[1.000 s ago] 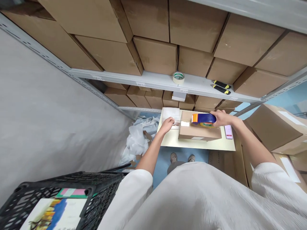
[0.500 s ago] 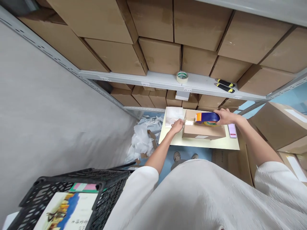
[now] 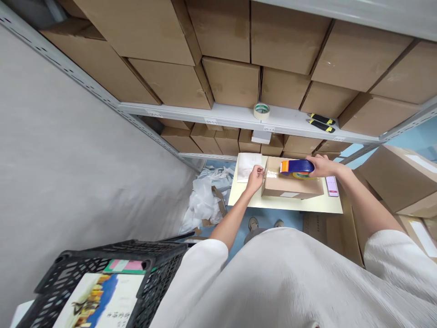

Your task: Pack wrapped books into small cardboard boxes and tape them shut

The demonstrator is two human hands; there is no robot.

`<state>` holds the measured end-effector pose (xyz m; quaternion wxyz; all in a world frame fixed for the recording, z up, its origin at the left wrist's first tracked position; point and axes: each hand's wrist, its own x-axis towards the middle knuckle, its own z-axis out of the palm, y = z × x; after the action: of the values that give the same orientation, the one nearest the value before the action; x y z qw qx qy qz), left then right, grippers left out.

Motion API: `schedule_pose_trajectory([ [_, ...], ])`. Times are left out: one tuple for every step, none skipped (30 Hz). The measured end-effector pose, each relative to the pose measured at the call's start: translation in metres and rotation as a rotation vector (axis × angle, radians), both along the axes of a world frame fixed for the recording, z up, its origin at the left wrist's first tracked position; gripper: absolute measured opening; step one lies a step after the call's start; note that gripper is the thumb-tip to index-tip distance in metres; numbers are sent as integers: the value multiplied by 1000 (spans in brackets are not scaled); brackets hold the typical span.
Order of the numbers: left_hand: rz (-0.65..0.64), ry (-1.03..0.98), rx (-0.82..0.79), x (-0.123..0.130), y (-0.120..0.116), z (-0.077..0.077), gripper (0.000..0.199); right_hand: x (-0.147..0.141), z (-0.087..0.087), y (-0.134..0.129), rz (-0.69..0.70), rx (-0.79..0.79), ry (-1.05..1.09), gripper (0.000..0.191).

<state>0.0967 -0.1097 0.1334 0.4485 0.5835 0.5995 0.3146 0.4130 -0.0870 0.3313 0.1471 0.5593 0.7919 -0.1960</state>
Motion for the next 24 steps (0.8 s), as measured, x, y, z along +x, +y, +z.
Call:
schedule_pose_trajectory([
  [-7, -54, 15, 0, 0, 0, 29, 0, 0, 0, 0, -1, 0, 41],
  [-15, -79, 23, 0, 1, 2, 34, -1, -1, 0, -1, -1, -1, 41],
  [-26, -81, 42, 0, 2, 4, 38, -2, -1, 0, -4, 3, -1, 41],
  [-45, -70, 86, 0, 4, 8, 43, -2, -1, 0, -5, 8, 1, 40],
  [-75, -53, 152, 1, 5, 13, 48, -3, -2, 0, -4, 12, 8, 40],
  [-124, -35, 227, 3, 7, 19, 53, -4, -2, -1, -2, 15, 19, 39],
  [-190, -12, 297, 5, 9, 25, 59, -4, -1, -1, 0, 15, 32, 39],
  [-262, 22, 342, 8, 10, 31, 65, -5, -1, -1, -2, 9, 50, 40],
  [-331, 67, 358, 12, 11, 37, 73, -5, -1, -2, -8, -2, 72, 41],
  [-390, 122, 348, 15, 12, 43, 81, -4, 0, -3, -17, -15, 100, 43],
  [-439, 180, 323, 18, 12, 47, 91, -4, 0, -4, -27, -28, 132, 44],
  [-478, 236, 295, 21, 12, 51, 101, -3, 1, -4, -34, -39, 163, 45],
  [-506, 285, 273, 22, 11, 54, 108, -1, 1, -5, -39, -46, 190, 44],
  [-522, 325, 256, 22, 10, 55, 113, 0, 2, -6, -40, -50, 208, 43],
  [-529, 356, 246, 22, 9, 57, 116, 2, 2, -7, -40, -53, 217, 42],
  [-528, 380, 240, 21, 9, 57, 117, 3, 3, -7, -40, -55, 216, 41],
  [-525, 399, 233, 20, 9, 57, 118, 4, 4, -8, -40, -57, 210, 40],
  [-522, 414, 226, 18, 9, 57, 118, 4, 5, -7, -40, -60, 200, 40],
  [-519, 426, 217, 17, 9, 56, 118, 4, 7, -7, -37, -62, 189, 40],
  [-516, 438, 210, 17, 9, 56, 118, 4, 8, -6, -34, -65, 176, 40],
  [-513, 450, 204, 16, 10, 55, 118, 3, 10, -6, -29, -67, 165, 40],
  [-511, 461, 199, 16, 10, 55, 117, 2, 12, -5, -23, -72, 155, 40],
  [-510, 471, 195, 16, 10, 55, 117, 2, 13, -4, -16, -76, 146, 40],
  [-508, 481, 193, 16, 11, 54, 116, 2, 14, -3, -7, -79, 138, 40],
])
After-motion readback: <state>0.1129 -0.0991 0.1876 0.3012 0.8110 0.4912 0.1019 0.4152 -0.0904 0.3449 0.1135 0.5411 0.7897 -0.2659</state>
